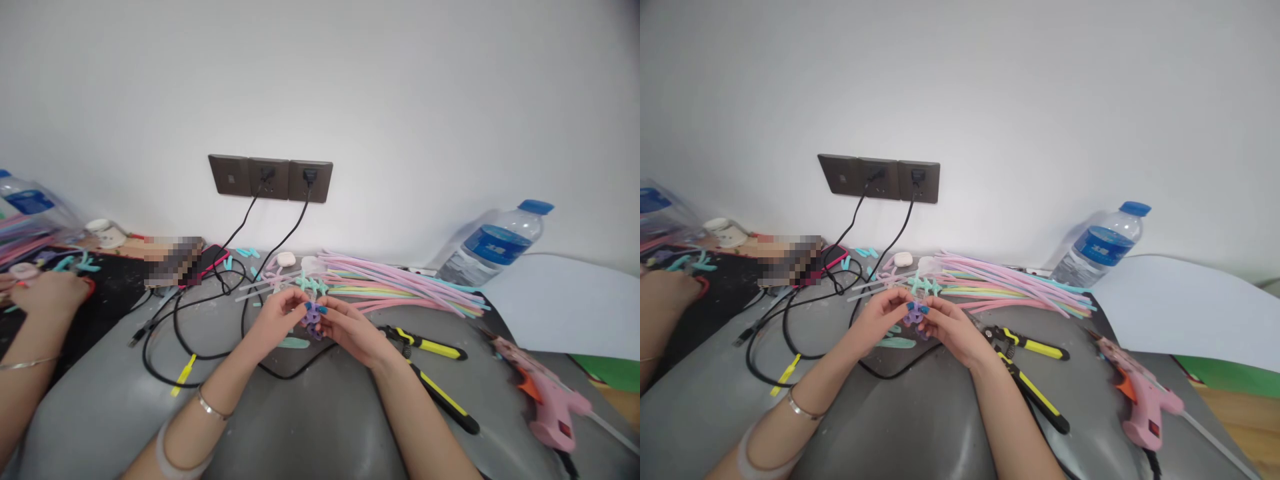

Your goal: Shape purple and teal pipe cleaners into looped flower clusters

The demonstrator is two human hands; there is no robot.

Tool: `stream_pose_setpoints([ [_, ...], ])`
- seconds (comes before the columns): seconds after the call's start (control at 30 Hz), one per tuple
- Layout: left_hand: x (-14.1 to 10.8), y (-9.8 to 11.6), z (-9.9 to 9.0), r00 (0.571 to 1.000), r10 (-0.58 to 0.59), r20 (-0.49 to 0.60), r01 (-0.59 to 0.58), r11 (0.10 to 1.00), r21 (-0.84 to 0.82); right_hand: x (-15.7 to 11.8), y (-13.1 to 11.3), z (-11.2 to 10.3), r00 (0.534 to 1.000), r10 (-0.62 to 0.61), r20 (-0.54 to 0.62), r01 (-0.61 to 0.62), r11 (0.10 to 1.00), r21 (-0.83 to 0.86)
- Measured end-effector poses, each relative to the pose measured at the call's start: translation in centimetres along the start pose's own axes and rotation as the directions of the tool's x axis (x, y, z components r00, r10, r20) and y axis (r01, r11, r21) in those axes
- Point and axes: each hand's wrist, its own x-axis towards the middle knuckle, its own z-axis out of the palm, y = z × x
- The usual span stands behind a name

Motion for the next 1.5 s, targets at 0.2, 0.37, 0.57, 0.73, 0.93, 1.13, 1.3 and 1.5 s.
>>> stream_pose_setpoints([
  [0.2,0.0,0.0,0.3,0.995,-0.093,-0.021,0.089,0.985,-0.15,0.2,0.1,0.1,0.998,-0.035,-0.048,0.036,0.999,0.013],
  [0.37,0.1,-0.3,0.3,0.993,-0.121,-0.006,0.115,0.954,-0.278,0.3,0.2,-0.2,0.982,-0.112,-0.153,0.118,0.992,0.033],
  [0.57,0.3,-0.7,0.1,0.995,-0.093,-0.033,0.083,0.968,-0.235,0.5,0.3,-0.1,0.977,-0.149,-0.15,0.137,0.987,-0.089],
  [0.73,0.6,-0.9,-0.2,0.993,-0.076,-0.085,0.067,0.992,-0.104,1.0,0.7,-0.2,0.92,-0.345,-0.185,0.25,0.882,-0.4],
  [0.93,0.7,-1.1,-0.3,0.997,-0.078,-0.018,0.078,0.996,-0.031,1.2,0.8,-0.6,0.937,-0.334,-0.107,0.253,0.855,-0.452],
  [1.13,0.5,-0.7,-0.2,0.994,-0.081,0.078,0.086,0.995,-0.054,0.8,0.9,-0.5,0.971,-0.219,-0.097,0.174,0.925,-0.339],
  [1.3,0.2,0.0,-0.3,0.988,-0.077,0.131,0.086,0.994,-0.068,0.2,0.4,0.1,0.998,-0.06,0.029,0.063,0.992,-0.11],
  [1.5,-0.1,0.4,-0.6,0.971,-0.117,0.21,0.14,0.985,-0.101,-0.2,0.0,0.1,0.992,0.013,0.126,-0.008,0.999,-0.045],
])
